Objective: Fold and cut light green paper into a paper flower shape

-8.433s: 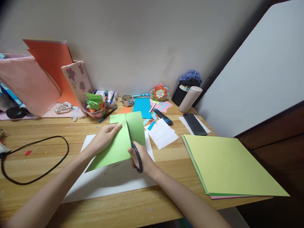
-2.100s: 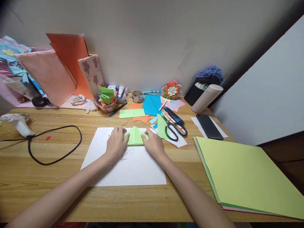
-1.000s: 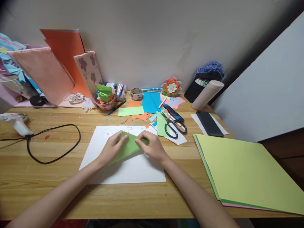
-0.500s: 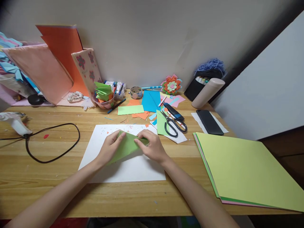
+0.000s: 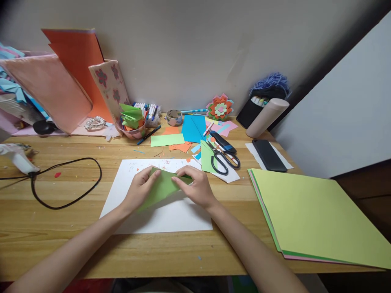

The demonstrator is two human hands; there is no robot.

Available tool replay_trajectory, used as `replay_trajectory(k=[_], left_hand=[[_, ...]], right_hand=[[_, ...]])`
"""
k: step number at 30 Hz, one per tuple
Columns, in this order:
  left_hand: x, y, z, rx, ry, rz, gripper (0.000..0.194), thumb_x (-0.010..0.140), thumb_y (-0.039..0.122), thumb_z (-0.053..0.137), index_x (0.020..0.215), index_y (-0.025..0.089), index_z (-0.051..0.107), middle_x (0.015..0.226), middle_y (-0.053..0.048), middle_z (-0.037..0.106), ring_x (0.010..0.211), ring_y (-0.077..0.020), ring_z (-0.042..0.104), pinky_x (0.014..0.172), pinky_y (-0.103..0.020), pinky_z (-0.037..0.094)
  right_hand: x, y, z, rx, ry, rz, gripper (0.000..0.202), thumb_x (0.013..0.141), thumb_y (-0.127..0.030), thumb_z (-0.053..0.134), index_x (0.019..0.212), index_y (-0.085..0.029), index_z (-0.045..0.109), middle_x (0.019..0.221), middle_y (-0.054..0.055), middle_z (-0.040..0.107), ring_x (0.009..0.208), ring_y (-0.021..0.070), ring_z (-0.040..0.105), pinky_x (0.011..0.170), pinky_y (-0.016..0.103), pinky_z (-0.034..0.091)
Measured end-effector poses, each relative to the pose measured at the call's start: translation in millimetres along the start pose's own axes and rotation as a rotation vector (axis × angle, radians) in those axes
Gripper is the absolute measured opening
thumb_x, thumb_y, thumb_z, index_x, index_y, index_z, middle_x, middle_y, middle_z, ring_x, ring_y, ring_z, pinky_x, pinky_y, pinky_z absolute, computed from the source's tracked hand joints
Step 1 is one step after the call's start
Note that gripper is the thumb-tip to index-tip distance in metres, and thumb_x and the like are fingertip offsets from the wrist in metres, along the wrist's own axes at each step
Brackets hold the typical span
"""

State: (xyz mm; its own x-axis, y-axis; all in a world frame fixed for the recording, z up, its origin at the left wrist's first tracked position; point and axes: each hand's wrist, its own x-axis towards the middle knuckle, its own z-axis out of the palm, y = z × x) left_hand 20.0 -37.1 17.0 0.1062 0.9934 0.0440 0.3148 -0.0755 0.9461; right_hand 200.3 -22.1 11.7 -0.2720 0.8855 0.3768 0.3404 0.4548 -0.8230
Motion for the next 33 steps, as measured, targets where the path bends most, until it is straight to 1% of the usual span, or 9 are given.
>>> replay_trajectory(k=[9,12,15,17,21,23,26,29,33], left_hand=[[-2,4,-0.5,-0.052,0.009,-0.018,0.037,0.087,0.046,0.037,0.061,0.020,0.034,0.059,0.003,0.033,0.057,-0.0115,0.033,0.052,-0.023,0.028],[-3,4,-0.1,-0.035,0.049,-0.012,0.037,0.087,0.046,0.036,0.061,0.020,0.035,0.060,0.003,0.034,0.057,-0.0116,0.034,0.052,-0.023,0.029],[-5,4,2.1,-0.029,0.158,-0.011,0.037,0.088,0.045,0.036,0.062,0.020,0.035,0.060,0.003,0.034,0.057,-0.0115,0.033,0.052,-0.023,0.029],[-7,4,4.6,-0.047,0.234,-0.016,0.036,0.088,0.045,0.036,0.063,0.020,0.035,0.060,0.003,0.035,0.057,-0.0115,0.033,0.051,-0.022,0.030],[-11,4,9.2,-0.037,0.337,-0.031,0.035,0.089,0.045,0.034,0.064,0.021,0.035,0.061,0.003,0.039,0.056,-0.0120,0.035,0.050,-0.022,0.031],[-11,5,9.0,-0.028,0.352,-0.034,0.035,0.089,0.045,0.034,0.064,0.021,0.035,0.060,0.003,0.040,0.056,-0.0121,0.037,0.050,-0.022,0.032],[-6,5,4.5,-0.056,0.275,-0.023,0.035,0.086,0.045,0.041,0.062,0.019,0.042,0.059,0.002,0.045,0.056,-0.0118,0.041,0.051,-0.022,0.034],[4,1,-2.0,-0.116,0.091,-0.083,0.033,0.077,0.045,0.055,0.062,0.017,0.055,0.056,0.001,0.053,0.051,-0.0115,0.047,0.049,-0.022,0.037],[15,-8,-6.5,-0.151,-0.064,-0.225,0.032,0.071,0.045,0.061,0.064,0.015,0.061,0.045,0.000,0.057,0.041,-0.0110,0.047,0.044,-0.022,0.036]], right_hand=[[-2,-5,1,-0.046,0.039,-0.084,0.009,0.079,-0.023,0.059,0.071,-0.021,0.056,0.076,0.004,0.062,0.075,0.0188,0.059,0.069,0.032,0.047],[-2,-7,1,-0.104,0.087,-0.106,0.004,0.079,-0.024,0.061,0.077,-0.022,0.058,0.082,0.005,0.062,0.084,0.0206,0.058,0.077,0.036,0.046],[-2,-6,5,-0.123,0.290,-0.010,0.033,0.070,-0.030,0.070,0.099,-0.022,0.055,0.106,0.009,0.056,0.105,0.0239,0.051,0.094,0.041,0.039],[-2,-5,10,0.015,0.346,0.133,0.053,0.066,-0.035,0.073,0.111,-0.022,0.049,0.116,0.011,0.052,0.108,0.0244,0.049,0.092,0.040,0.042],[-2,-3,24,0.416,-0.065,0.464,0.039,0.068,-0.044,0.069,0.094,-0.018,0.057,0.086,0.008,0.064,0.067,0.0177,0.059,0.058,0.030,0.051],[-2,-3,27,0.495,-0.142,0.522,0.035,0.066,-0.045,0.069,0.082,-0.016,0.060,0.072,0.006,0.064,0.056,0.0143,0.055,0.051,0.027,0.049],[1,-1,22,0.528,-0.018,0.503,0.033,0.064,-0.043,0.071,0.078,-0.015,0.062,0.071,0.005,0.065,0.056,0.0132,0.056,0.050,0.025,0.047],[5,7,10,0.536,0.057,0.489,0.031,0.065,-0.041,0.071,0.081,-0.015,0.063,0.074,0.005,0.067,0.059,0.0147,0.059,0.048,0.024,0.046],[8,19,1,0.561,-0.069,0.554,0.032,0.064,-0.037,0.073,0.086,-0.016,0.063,0.077,0.004,0.068,0.061,0.0144,0.062,0.047,0.022,0.046]])
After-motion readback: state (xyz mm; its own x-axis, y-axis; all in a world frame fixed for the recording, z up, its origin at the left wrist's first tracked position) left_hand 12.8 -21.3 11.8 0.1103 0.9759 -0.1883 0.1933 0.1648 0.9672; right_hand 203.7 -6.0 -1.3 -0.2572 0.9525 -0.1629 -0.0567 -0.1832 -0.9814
